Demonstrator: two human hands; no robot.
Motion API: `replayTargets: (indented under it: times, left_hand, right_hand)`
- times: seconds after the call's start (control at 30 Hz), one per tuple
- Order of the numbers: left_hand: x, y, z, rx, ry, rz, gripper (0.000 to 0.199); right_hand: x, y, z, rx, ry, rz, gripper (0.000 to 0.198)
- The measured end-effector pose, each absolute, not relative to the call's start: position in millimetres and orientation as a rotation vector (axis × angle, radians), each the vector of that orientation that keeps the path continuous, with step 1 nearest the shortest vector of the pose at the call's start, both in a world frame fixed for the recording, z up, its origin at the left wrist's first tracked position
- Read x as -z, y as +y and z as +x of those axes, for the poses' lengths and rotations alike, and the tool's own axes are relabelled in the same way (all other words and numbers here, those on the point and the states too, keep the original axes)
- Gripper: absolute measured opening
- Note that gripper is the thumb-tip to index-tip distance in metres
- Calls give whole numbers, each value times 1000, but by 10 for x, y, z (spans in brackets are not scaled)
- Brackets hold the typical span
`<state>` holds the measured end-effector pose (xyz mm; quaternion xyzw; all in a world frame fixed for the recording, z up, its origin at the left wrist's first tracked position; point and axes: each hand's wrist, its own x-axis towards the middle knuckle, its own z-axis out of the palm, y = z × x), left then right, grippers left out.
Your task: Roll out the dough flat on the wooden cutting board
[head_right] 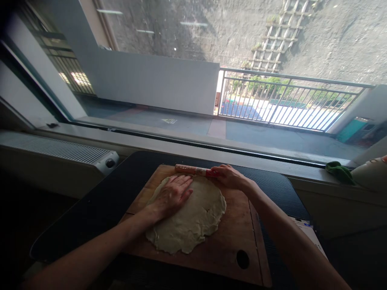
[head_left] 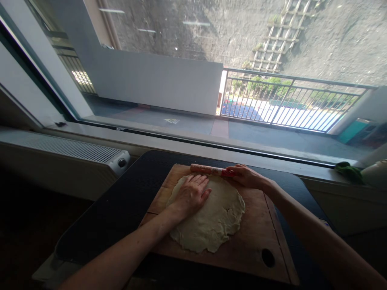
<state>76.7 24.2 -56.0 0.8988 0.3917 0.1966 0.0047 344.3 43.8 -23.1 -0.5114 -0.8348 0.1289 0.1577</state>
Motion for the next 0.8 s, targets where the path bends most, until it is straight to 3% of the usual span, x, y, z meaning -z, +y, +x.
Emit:
replayTargets:
  times: [0.2,0.8]
  left_hand:
    - [583,246,761,-595,1235,2810,47]
    - [713,250,968,-486,1330,2783,57]
  right_hand:
    - [217,395,3497,-441,-2425,-1390,34]
    - [395,-669,3571,-170,-2105,-1781,39]
